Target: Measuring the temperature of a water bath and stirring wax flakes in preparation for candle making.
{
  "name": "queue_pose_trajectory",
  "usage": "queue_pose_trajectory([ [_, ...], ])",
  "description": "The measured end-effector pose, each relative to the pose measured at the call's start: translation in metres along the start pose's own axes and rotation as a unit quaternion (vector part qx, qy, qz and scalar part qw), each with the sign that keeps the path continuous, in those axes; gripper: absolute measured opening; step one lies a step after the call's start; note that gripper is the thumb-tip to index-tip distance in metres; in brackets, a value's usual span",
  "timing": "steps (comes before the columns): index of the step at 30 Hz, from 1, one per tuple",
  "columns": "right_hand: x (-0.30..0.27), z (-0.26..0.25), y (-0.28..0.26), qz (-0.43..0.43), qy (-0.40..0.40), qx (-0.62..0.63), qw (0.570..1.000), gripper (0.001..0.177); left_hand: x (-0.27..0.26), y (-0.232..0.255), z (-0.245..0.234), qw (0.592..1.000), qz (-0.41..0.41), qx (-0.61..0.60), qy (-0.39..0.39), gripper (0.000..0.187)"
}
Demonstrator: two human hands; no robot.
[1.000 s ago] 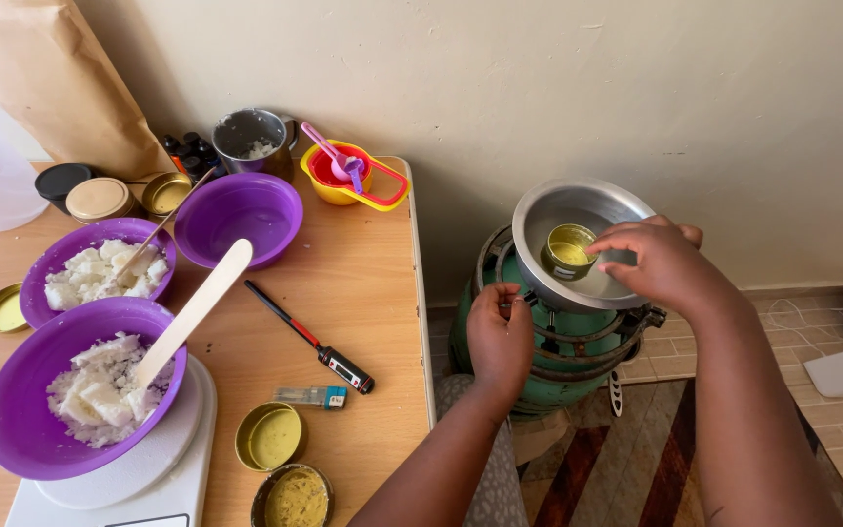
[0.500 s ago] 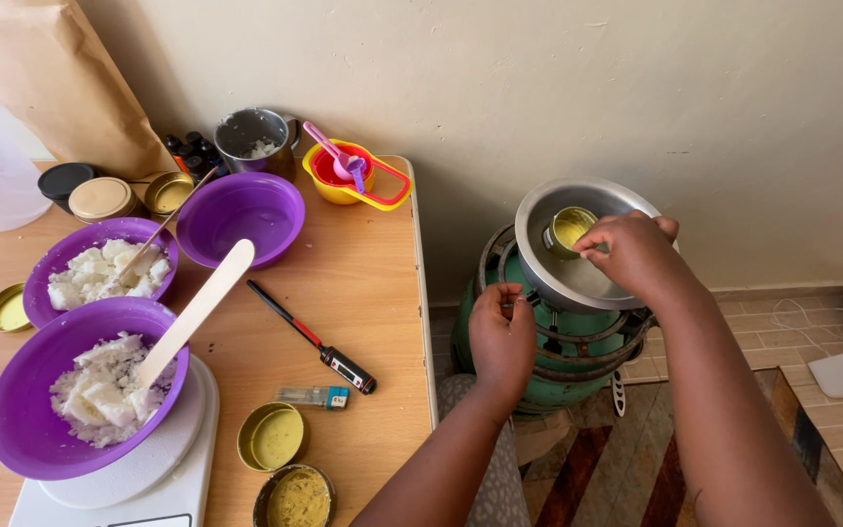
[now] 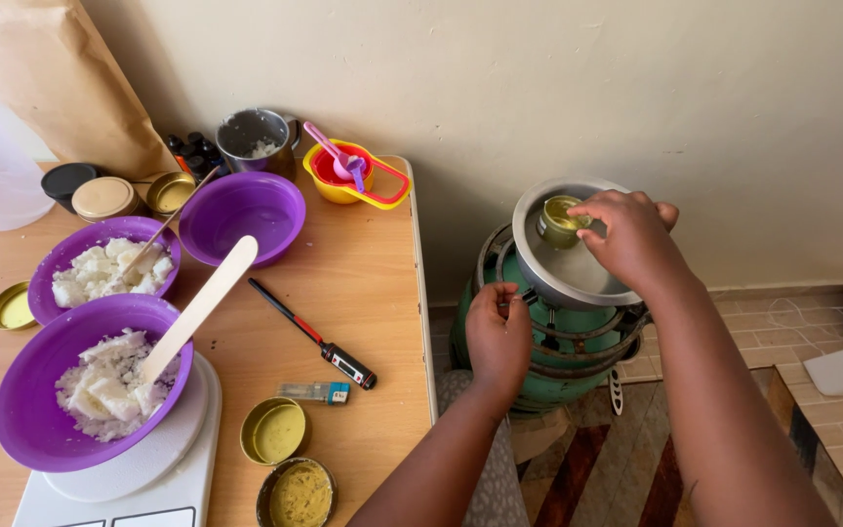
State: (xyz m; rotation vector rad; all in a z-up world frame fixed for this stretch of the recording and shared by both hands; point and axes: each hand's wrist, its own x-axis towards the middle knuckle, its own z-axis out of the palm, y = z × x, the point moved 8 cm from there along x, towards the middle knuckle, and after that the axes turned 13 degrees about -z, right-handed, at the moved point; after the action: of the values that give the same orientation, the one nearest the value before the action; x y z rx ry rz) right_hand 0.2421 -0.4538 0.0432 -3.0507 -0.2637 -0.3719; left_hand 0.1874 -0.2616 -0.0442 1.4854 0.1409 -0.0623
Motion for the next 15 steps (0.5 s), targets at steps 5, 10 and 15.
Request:
queue_pose_trajectory([
  [5, -0.024, -0.061, -0.055, -0.018, 0.104, 0.098, 0.99, 0.024, -0.031, 0.02, 0.004, 0.999, 0.035, 0.01, 0.021, 0.017],
  [10, -0.075, -0.102, -0.141, 0.088, 0.126, 0.326, 0.933, 0.022, -0.113, 0.095, -0.028, 0.984, 0.14, 0.098, -0.04, 0.009],
  [15, -0.116, -0.08, -0.248, -0.155, 0.107, 0.494, 0.849, 0.009, -0.182, 0.025, -0.078, 0.652, -0.077, 0.606, -0.449, 0.032],
])
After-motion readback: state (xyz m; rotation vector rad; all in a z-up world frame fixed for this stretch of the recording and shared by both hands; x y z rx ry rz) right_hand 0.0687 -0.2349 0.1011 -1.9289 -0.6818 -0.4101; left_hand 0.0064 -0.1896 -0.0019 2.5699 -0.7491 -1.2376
